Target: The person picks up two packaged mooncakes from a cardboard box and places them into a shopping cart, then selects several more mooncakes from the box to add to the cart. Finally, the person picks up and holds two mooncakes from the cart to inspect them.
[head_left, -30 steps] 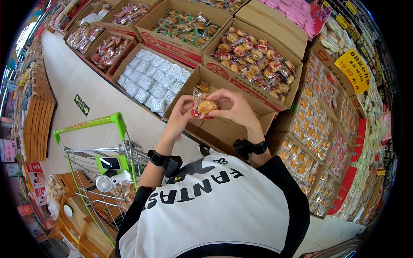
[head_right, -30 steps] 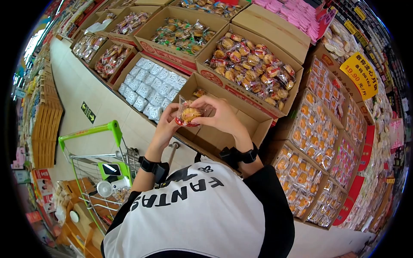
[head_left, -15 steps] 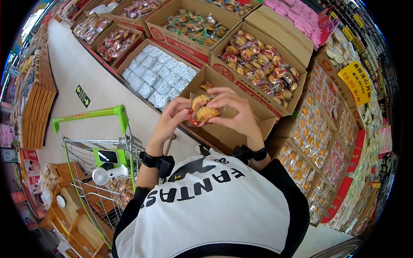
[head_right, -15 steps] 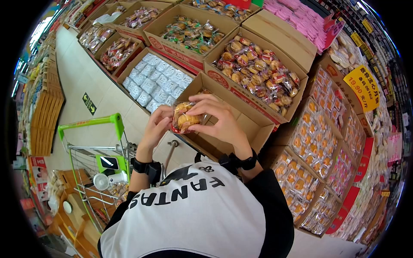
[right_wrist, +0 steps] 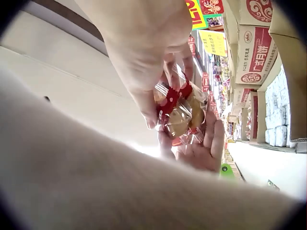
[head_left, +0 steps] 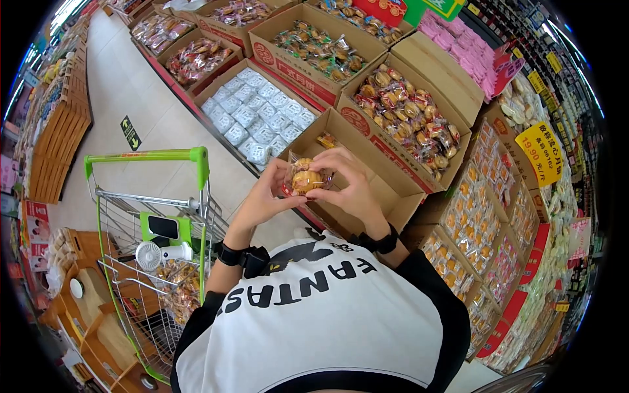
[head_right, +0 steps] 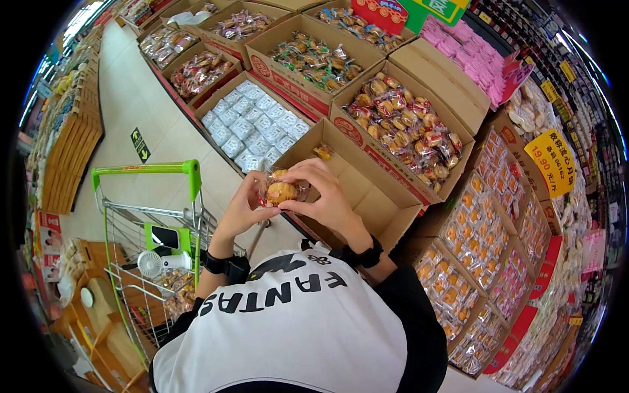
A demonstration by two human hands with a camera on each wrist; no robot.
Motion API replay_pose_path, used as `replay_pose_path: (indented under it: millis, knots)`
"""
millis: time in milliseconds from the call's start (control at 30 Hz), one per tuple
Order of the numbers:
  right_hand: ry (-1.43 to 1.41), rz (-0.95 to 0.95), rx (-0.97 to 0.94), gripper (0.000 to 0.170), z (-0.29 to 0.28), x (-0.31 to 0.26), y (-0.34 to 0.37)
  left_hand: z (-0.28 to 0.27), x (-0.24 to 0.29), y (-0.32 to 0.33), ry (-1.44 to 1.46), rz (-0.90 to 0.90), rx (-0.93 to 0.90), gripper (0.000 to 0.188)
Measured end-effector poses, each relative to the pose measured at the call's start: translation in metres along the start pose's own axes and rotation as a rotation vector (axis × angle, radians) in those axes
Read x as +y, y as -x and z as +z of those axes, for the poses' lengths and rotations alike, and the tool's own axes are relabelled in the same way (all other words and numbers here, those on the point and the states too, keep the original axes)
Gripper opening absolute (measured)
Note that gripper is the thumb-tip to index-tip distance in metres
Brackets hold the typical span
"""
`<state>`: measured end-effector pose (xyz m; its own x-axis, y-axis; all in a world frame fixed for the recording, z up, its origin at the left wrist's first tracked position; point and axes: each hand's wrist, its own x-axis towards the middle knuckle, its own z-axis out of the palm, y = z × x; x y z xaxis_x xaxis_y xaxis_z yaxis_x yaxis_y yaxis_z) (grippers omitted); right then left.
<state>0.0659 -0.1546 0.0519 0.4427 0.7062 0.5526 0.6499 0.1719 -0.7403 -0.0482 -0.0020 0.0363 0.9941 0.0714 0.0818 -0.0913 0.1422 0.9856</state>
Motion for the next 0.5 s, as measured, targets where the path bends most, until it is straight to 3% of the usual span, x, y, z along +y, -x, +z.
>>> replay_pose_path:
  millis: [133,233,500]
  knots:
    - [-0.057,0.047,0.097,0.051,0.021,-0.01,0.007,-0.003,0.006,0.017,0.032,-0.014,0.052,0.044]
    - [-0.018,-0.07,0.107,0.062,0.028,-0.023,0.001,-0.009,0.006,0.035,0.049,-0.032,0.071,0.042]
    - [-0.033,-0.073,-0.044,0.056,0.062,-0.046,-0.001,-0.03,0.003,0.085,-0.049,0.065,0.121,0.042]
